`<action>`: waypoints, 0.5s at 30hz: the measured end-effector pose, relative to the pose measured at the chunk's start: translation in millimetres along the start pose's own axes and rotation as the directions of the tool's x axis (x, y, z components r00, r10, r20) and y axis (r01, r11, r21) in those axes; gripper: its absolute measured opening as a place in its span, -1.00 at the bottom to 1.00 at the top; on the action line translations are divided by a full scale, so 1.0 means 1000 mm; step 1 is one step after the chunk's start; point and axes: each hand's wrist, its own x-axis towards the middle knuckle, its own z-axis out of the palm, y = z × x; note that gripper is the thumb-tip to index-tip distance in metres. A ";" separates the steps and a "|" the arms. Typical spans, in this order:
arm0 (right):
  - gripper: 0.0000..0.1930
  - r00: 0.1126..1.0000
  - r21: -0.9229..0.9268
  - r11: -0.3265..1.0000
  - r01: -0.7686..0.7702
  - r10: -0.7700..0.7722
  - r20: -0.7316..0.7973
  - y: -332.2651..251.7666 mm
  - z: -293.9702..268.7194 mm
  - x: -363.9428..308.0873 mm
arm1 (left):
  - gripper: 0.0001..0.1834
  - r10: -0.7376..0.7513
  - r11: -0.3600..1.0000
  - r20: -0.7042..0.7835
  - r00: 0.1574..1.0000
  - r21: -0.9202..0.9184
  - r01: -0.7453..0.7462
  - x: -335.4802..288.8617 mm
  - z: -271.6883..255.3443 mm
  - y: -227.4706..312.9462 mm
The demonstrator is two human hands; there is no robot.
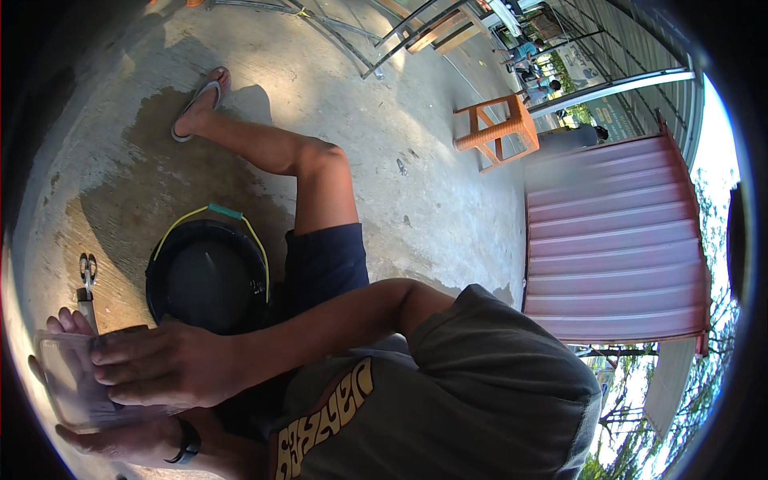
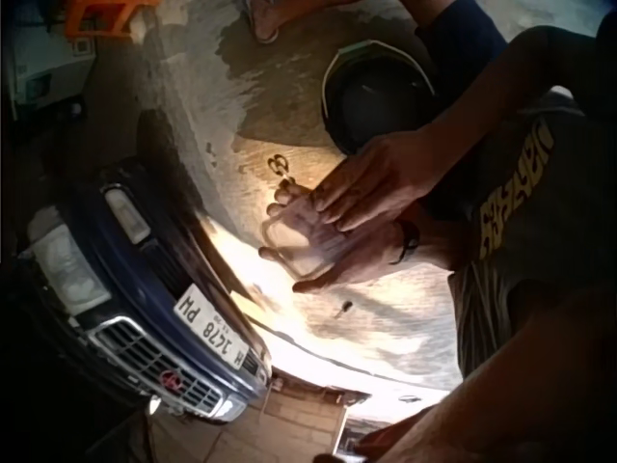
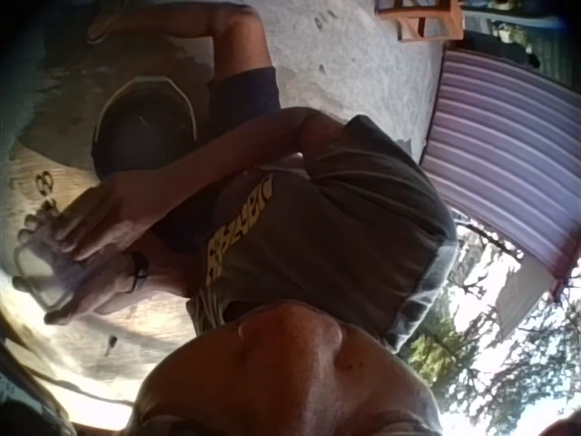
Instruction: Sand a transparent plastic lid with sandpaper and water.
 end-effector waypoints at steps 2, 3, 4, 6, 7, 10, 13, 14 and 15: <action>-0.74 0.998 0.033 0.997 -0.065 0.065 0.009 -0.007 -0.011 0.040 | -0.03 -0.039 0.995 0.022 0.999 -0.096 0.041 0.004 0.013 -0.005; -0.74 0.998 -0.005 0.998 -0.064 0.064 -0.001 -0.009 -0.016 0.030 | -0.07 0.042 0.995 -0.233 0.972 0.103 -0.018 0.022 0.031 -0.012; -0.73 0.999 -0.025 0.998 -0.049 0.049 0.010 -0.006 -0.006 0.000 | -0.10 0.204 0.938 -0.462 0.863 0.345 -0.037 0.030 0.043 -0.010; -0.70 0.999 -0.052 0.998 -0.018 0.021 0.049 -0.001 0.003 -0.039 | -0.15 0.441 0.806 -0.588 0.678 0.592 -0.011 0.033 0.048 -0.010; -0.70 0.998 -0.040 0.999 -0.023 0.026 0.057 -0.002 0.000 -0.025 | -0.15 0.450 0.802 -0.594 0.667 0.597 -0.009 0.037 0.060 -0.020; -0.71 1.000 -0.043 0.999 -0.027 0.026 -0.017 0.007 -0.009 0.032 | -0.07 0.577 0.579 -0.687 0.442 0.726 0.372 0.047 0.080 -0.049; -0.72 1.000 -0.021 1.000 -0.007 0.008 0.031 -0.001 0.004 -0.015 | -0.10 -0.002 0.997 -0.001 1.000 0.080 0.002 0.019 0.015 0.007; -0.73 0.999 0.011 1.000 -0.004 0.003 0.043 -0.003 0.010 -0.031 | -0.10 0.003 0.999 0.040 0.999 0.052 -0.005 0.015 0.012 0.011; -0.73 0.999 0.017 1.000 -0.004 0.003 0.052 0.001 0.005 -0.019 | -0.10 0.013 0.999 0.034 0.999 0.053 -0.015 0.016 0.021 0.003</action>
